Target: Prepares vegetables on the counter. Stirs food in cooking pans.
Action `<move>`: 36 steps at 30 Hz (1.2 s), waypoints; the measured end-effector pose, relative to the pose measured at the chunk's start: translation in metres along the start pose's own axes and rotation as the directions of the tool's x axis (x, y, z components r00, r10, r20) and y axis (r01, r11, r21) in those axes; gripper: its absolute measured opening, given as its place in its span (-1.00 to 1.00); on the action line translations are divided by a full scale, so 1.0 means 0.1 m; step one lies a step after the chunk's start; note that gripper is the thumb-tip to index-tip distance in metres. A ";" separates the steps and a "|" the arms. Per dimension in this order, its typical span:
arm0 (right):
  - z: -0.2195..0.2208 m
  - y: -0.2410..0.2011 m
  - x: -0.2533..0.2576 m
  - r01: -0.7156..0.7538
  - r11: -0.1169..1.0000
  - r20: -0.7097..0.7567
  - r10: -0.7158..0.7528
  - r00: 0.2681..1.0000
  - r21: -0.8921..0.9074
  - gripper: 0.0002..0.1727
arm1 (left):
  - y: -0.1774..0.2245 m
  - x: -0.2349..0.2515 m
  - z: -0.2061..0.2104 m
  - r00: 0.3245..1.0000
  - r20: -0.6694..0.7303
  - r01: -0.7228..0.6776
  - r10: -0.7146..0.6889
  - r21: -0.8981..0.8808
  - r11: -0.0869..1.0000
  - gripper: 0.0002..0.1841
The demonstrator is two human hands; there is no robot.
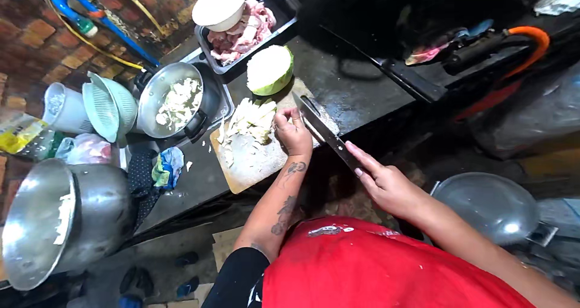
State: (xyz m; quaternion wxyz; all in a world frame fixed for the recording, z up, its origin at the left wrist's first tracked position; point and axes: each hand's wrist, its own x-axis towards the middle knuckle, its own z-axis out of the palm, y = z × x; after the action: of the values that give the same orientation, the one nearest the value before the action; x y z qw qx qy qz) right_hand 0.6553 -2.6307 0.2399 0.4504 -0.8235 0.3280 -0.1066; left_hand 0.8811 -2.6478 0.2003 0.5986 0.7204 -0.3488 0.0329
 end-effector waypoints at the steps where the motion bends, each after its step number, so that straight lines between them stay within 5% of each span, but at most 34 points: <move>1: 0.00 0.02 0.00 0.011 1.000 0.009 -0.011 1.000 -0.006 -0.34 | 0.01 0.00 -0.01 1.000 0.006 0.015 -0.016 0.025 1.000 -0.78; 8: -0.10 0.05 0.02 0.019 0.999 0.078 -0.015 0.997 -0.049 -0.32 | 0.06 -0.09 -0.25 0.982 0.165 0.036 -0.090 0.309 0.950 -0.54; 21: -0.19 -0.04 -0.08 0.026 0.943 0.131 0.018 0.991 -0.331 -0.20 | 0.06 -0.16 -0.26 0.957 0.286 -0.116 -0.045 0.523 0.844 -0.68; 36: -0.33 -0.47 0.13 -0.154 0.816 0.351 0.399 0.847 -0.557 -0.05 | 0.08 -0.13 -0.25 0.930 0.342 -0.090 -0.137 0.573 0.815 -0.72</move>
State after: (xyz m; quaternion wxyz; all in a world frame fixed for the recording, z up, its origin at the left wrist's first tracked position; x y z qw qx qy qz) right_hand 0.6708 -2.6428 0.2956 0.2915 -0.8554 0.3497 0.2470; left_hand 0.8763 -2.6198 0.2083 0.2752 0.8654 -0.4188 -0.0056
